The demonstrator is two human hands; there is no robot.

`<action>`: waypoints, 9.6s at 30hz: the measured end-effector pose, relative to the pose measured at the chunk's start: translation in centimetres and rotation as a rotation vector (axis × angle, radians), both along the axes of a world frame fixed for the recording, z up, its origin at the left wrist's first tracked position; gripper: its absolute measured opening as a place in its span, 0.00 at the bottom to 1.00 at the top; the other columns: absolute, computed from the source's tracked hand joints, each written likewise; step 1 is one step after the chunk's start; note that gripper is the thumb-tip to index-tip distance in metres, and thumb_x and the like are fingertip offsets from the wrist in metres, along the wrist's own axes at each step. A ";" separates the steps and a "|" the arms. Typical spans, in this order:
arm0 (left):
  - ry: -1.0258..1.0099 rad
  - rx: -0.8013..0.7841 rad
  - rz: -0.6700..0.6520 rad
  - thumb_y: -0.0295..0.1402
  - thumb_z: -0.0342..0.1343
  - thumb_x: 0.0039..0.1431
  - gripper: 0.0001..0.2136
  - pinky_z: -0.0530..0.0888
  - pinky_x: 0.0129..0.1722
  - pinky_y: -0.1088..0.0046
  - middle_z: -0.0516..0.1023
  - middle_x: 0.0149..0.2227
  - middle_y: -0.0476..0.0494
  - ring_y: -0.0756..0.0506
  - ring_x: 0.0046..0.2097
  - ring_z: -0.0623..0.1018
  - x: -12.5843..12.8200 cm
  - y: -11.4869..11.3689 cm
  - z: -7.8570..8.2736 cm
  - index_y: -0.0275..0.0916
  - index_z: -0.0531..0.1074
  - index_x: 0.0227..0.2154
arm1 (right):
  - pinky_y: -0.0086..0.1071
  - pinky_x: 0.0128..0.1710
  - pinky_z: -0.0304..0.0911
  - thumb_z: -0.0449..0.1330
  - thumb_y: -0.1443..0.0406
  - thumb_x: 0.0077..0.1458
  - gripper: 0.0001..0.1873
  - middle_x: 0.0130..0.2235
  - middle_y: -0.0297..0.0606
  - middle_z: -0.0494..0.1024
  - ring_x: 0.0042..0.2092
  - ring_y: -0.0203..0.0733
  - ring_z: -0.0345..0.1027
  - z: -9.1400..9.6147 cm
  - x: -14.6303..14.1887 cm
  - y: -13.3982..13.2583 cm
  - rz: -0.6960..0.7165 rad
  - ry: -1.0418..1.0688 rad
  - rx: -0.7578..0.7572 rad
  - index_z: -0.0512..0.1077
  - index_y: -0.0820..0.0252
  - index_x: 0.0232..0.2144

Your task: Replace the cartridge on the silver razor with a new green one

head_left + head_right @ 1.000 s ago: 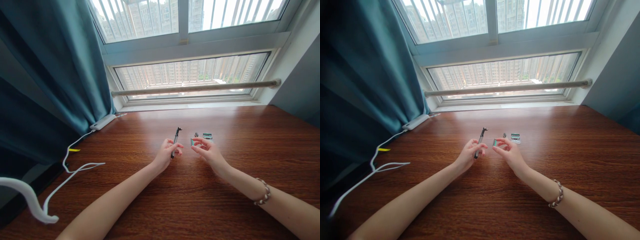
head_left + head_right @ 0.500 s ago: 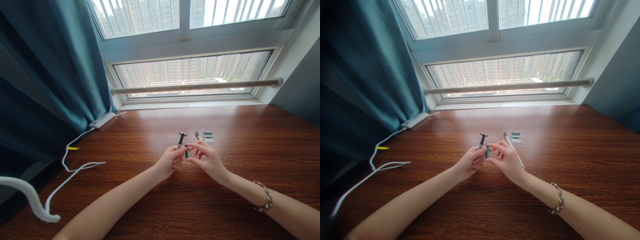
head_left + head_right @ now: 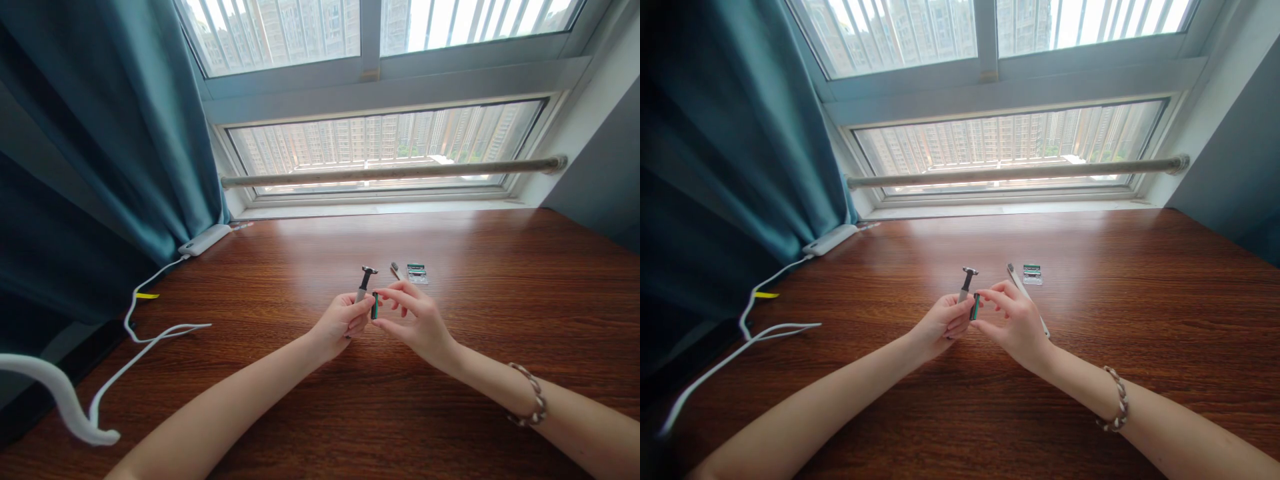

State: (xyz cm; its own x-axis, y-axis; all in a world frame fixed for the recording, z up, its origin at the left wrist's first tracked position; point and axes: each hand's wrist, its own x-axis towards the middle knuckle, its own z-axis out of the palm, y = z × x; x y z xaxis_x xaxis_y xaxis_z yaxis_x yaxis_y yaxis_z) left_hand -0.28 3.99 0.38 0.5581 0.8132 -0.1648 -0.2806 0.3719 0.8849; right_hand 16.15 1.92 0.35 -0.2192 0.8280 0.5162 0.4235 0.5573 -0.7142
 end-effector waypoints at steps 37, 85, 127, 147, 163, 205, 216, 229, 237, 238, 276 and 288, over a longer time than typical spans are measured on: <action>-0.049 0.054 -0.131 0.49 0.47 0.53 0.20 0.53 0.19 0.78 0.54 0.14 0.54 0.55 0.18 0.54 1.2 -4.0 2.5 0.34 0.63 0.23 | 0.31 0.32 0.59 0.60 0.53 0.43 0.23 0.31 0.37 0.68 0.28 0.34 0.57 1.8 0.7 0.4 0.628 0.775 -0.855 0.70 0.55 0.43; -0.066 0.073 -0.224 0.49 0.47 0.53 0.20 0.54 0.18 0.78 0.55 0.15 0.55 0.56 0.18 0.54 1.3 -4.2 2.3 0.34 0.60 0.22 | 0.31 0.37 0.60 0.59 0.62 0.49 0.18 0.41 0.37 0.69 0.37 0.35 0.64 1.0 1.0 0.2 0.814 0.890 -0.854 0.67 0.55 0.45; -0.147 0.055 -0.242 0.47 0.44 0.56 0.19 0.52 0.18 0.77 0.53 0.15 0.55 0.56 0.17 0.52 1.4 -4.1 1.9 0.34 0.60 0.22 | 0.32 0.37 0.60 0.60 0.59 0.47 0.20 0.41 0.37 0.69 0.37 0.35 0.63 0.9 0.7 0.1 0.737 0.878 -0.856 0.67 0.53 0.44; -0.128 0.035 -0.239 0.49 0.47 0.54 0.20 0.52 0.18 0.78 0.53 0.15 0.55 0.56 0.17 0.53 1.3 -4.0 1.7 0.35 0.60 0.22 | 0.32 0.42 0.58 0.61 0.61 0.47 0.20 0.43 0.37 0.69 0.40 0.36 0.64 0.6 1.0 0.2 0.681 0.853 -0.837 0.67 0.53 0.44; -0.198 0.049 -0.158 0.48 0.45 0.55 0.19 0.49 0.18 0.79 0.50 0.14 0.57 0.56 0.17 0.52 1.6 -4.1 0.8 0.35 0.59 0.23 | 0.30 0.36 0.58 0.58 0.60 0.50 0.18 0.35 0.36 0.70 0.34 0.34 0.64 0.6 0.6 0.4 0.705 0.863 -0.824 0.64 0.56 0.44; -0.102 0.027 0.272 0.38 0.56 0.48 0.14 0.47 0.10 0.86 0.59 0.18 0.56 0.61 0.13 0.51 0.2 1.4 -2.6 0.36 0.57 0.22 | 0.38 0.46 0.59 0.65 0.61 0.37 0.37 0.42 0.41 0.71 0.42 0.41 0.65 -4.9 12.6 10.4 -0.041 -0.220 -0.218 0.58 0.59 0.51; -0.097 0.021 0.255 0.35 0.56 0.48 0.13 0.47 0.09 0.87 0.58 0.17 0.57 0.61 0.12 0.51 0.2 1.4 -2.4 0.38 0.56 0.27 | 0.44 0.47 0.59 0.64 0.57 0.37 0.43 0.49 0.46 0.68 0.49 0.49 0.62 -3.3 25.8 10.4 -0.158 -0.207 -0.310 0.51 0.58 0.55; -0.053 0.030 0.263 0.34 0.56 0.49 0.12 0.47 0.09 0.88 0.60 0.18 0.57 0.61 0.12 0.50 0.2 1.5 -2.4 0.39 0.57 0.29 | 0.44 0.56 0.50 0.65 0.55 0.34 0.49 0.52 0.48 0.65 0.55 0.51 0.56 -4.3 39.9 6.3 -0.291 -0.156 -0.467 0.48 0.59 0.56; -0.042 0.038 0.267 0.34 0.56 0.48 0.12 0.47 0.09 0.88 0.60 0.18 0.57 0.61 0.13 0.50 0.3 1.3 -2.3 0.39 0.57 0.29 | 0.45 0.57 0.47 0.65 0.58 0.34 0.48 0.51 0.46 0.67 0.54 0.52 0.57 -3.5 39.3 5.4 -0.294 -0.173 -0.493 0.49 0.58 0.56; -0.041 0.038 0.267 0.34 0.56 0.48 0.12 0.47 0.09 0.88 0.59 0.18 0.57 0.61 0.13 0.50 0.3 1.3 -2.3 0.39 0.57 0.29 | 0.45 0.56 0.49 0.65 0.58 0.34 0.47 0.51 0.46 0.67 0.54 0.52 0.58 -3.1 38.9 5.2 -0.302 -0.173 -0.484 0.50 0.57 0.56; 0.254 0.301 0.334 0.39 0.56 0.48 0.12 0.62 0.21 0.80 0.72 0.25 0.43 0.52 0.25 0.69 3.2 0.7 -1.9 0.33 0.74 0.24 | 0.31 0.28 0.56 0.55 0.59 0.42 0.10 0.24 0.36 0.75 0.28 0.42 0.67 -3.1 26.7 0.1 -0.848 -0.568 -0.267 0.72 0.59 0.23; 0.283 0.253 0.093 0.38 0.58 0.45 0.14 0.50 0.14 0.79 0.64 0.15 0.49 0.57 0.13 0.57 20.8 5.9 -2.0 0.30 0.69 0.19 | 0.30 0.27 0.56 0.56 0.60 0.42 0.10 0.24 0.36 0.74 0.27 0.40 0.67 -4.0 30.3 0.4 -0.892 -0.552 -0.277 0.74 0.58 0.22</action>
State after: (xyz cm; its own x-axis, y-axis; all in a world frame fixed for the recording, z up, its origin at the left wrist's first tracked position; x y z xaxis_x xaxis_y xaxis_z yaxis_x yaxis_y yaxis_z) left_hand 20.50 9.89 -1.64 0.4409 0.8931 -0.0895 -0.0347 0.1166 0.9926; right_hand 46.49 2.34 -3.66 0.3754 0.8765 0.3013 0.8974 -0.2625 -0.3546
